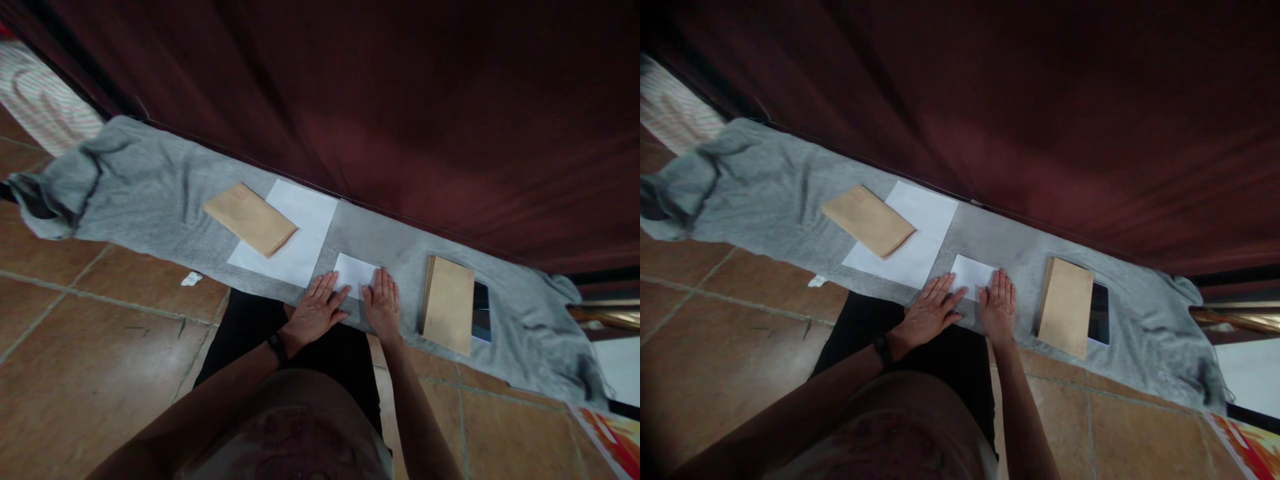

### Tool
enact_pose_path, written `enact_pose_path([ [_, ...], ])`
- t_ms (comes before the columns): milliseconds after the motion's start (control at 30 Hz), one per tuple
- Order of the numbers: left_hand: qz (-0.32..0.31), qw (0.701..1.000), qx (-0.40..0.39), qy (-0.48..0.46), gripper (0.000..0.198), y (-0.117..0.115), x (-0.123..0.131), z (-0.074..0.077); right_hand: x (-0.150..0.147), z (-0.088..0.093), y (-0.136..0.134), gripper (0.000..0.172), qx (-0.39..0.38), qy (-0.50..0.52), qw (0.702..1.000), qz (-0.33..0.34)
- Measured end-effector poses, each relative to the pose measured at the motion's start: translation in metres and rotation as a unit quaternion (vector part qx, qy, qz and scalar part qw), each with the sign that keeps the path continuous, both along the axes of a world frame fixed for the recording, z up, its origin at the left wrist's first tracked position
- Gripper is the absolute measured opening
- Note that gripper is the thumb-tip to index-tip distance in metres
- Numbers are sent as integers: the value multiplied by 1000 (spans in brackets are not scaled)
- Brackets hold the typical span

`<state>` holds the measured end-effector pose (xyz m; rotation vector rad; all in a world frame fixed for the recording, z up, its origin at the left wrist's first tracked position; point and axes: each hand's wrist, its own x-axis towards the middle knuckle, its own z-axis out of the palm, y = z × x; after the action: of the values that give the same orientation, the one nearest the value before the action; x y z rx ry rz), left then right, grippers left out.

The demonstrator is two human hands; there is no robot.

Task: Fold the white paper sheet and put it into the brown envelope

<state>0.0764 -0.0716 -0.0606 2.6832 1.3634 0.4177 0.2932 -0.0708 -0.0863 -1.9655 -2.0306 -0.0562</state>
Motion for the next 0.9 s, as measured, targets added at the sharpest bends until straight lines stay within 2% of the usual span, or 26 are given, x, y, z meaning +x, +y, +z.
enact_pose_path([
  [367, -4, 1000, 1, 25, 71, 0, 0, 1, 10, -5, -14, 64, 35, -25, 999, -21],
  [733, -9, 999, 42, 9, 69, 4, -1, -8, 7, -3, -18, 59, 53, 15, 996, -70],
  [800, -12, 999, 49, 9, 70, 5, -1, -10, 4, 0, -19, 57, 62, 23, 996, -58],
  [900, -16, 998, 58, 9, 69, 5, -2, -14, -7, 3, -24, 55, 51, 27, 998, 14],
])
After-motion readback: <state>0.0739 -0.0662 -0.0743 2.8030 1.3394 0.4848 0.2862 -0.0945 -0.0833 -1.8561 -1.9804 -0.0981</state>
